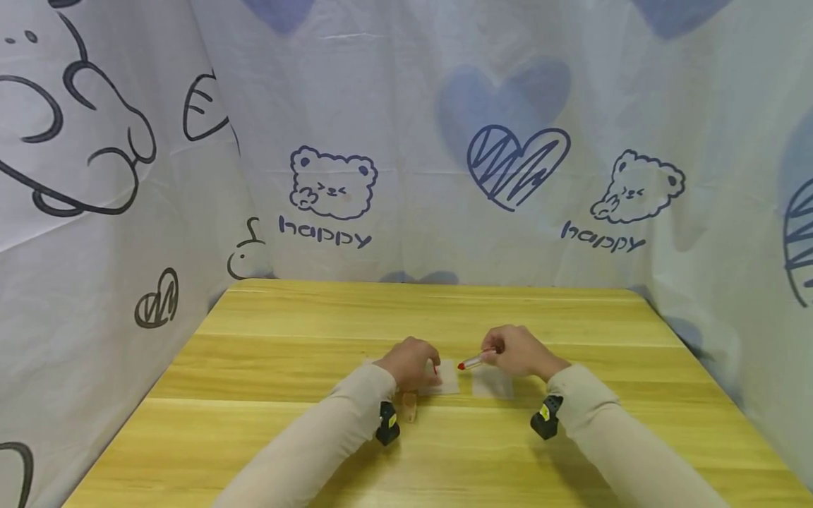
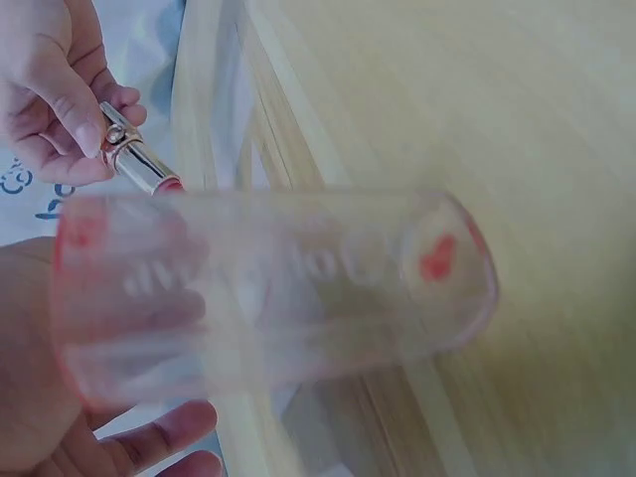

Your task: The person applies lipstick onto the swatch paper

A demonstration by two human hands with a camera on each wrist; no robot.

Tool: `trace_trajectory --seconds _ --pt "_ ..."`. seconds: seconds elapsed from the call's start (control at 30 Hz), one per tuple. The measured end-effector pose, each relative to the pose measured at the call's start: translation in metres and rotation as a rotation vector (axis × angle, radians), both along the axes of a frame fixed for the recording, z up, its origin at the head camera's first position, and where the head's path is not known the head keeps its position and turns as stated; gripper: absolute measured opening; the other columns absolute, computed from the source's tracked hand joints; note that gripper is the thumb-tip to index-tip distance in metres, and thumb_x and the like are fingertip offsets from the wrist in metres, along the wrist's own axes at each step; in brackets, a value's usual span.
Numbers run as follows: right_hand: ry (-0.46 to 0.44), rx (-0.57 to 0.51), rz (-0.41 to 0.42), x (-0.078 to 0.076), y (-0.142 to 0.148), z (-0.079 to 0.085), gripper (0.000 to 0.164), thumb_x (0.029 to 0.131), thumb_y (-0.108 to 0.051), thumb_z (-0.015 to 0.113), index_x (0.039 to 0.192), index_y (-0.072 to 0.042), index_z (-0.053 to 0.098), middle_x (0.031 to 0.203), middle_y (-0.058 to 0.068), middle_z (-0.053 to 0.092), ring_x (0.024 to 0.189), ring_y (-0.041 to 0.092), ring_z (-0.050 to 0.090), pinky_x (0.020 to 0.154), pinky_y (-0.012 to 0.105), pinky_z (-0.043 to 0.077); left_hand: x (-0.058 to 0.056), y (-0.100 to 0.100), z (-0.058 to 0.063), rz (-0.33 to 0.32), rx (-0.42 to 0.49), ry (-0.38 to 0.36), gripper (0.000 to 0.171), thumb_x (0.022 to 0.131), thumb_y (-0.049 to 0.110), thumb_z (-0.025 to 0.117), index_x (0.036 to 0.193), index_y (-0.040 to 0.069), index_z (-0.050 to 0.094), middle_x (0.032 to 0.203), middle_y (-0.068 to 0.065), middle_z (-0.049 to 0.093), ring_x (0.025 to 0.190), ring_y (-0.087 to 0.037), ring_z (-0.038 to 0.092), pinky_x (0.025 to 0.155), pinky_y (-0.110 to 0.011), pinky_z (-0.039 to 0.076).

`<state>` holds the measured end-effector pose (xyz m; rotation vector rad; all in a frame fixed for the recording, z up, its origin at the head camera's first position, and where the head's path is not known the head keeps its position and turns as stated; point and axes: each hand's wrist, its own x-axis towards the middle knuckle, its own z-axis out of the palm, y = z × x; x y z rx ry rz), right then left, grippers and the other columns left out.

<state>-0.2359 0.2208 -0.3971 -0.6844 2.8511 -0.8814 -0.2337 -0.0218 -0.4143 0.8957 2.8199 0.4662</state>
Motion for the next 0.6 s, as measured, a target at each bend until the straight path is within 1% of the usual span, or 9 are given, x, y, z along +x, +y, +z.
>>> trace_trajectory --seconds 0.13,0.2,0.3,0.4,0.53,0.6 --pt "0.006 -0.005 -0.009 0.000 0.007 0.000 0.009 0.091 -0.014 0.068 0.083 -0.011 0.065 0.071 -0.005 0.059 0.061 0.013 0.047 0.060 0.031 0.041 0.002 0.007 0.003 -0.005 0.004 -0.022 0.031 0.089 0.028 0.073 0.113 0.009 0.071 0.114 -0.003 0.067 0.104 -0.021 0.061 0.088 -0.033 0.050" --pt "0.006 -0.013 -0.014 0.001 0.010 0.000 0.009 0.091 -0.013 0.067 0.083 -0.011 0.065 0.071 -0.004 0.059 0.061 0.013 0.048 0.060 0.032 0.042 0.003 0.010 0.005 -0.005 0.001 -0.034 0.032 0.089 0.028 0.073 0.115 0.009 0.070 0.115 -0.003 0.067 0.104 -0.020 0.061 0.088 -0.032 0.050" --pt "0.007 -0.017 -0.028 0.001 0.013 -0.001 0.007 0.091 -0.013 0.067 0.085 -0.009 0.065 0.073 -0.003 0.060 0.062 0.014 0.050 0.060 0.033 0.044 0.004 0.016 0.007 -0.013 -0.016 -0.024 0.032 0.089 0.028 0.073 0.115 0.010 0.070 0.116 -0.003 0.067 0.108 -0.022 0.060 0.091 -0.032 0.049" --pt "0.000 -0.011 -0.062 0.001 0.016 -0.003 0.006 0.091 -0.014 0.068 0.088 -0.009 0.066 0.077 -0.002 0.062 0.066 0.014 0.053 0.062 0.033 0.046 0.006 0.023 0.008 -0.014 -0.036 -0.018 0.034 0.088 0.030 0.074 0.115 0.012 0.071 0.118 -0.002 0.066 0.114 -0.023 0.057 0.094 -0.032 0.047" --pt "0.001 0.006 -0.102 0.001 0.020 -0.004 0.007 0.092 -0.015 0.068 0.091 -0.009 0.067 0.080 -0.001 0.063 0.069 0.014 0.055 0.064 0.034 0.047 0.006 0.032 0.008 -0.029 -0.059 -0.019 0.037 0.086 0.032 0.075 0.117 0.012 0.070 0.118 -0.001 0.066 0.113 -0.021 0.058 0.093 -0.030 0.047" --pt "0.007 0.009 -0.113 0.002 0.022 -0.003 0.007 0.092 -0.015 0.067 0.092 -0.008 0.067 0.081 -0.001 0.063 0.070 0.014 0.055 0.064 0.034 0.047 0.006 0.036 0.008 -0.049 -0.076 -0.007 0.038 0.086 0.032 0.076 0.117 0.012 0.070 0.118 0.000 0.066 0.112 -0.019 0.059 0.093 -0.028 0.047"
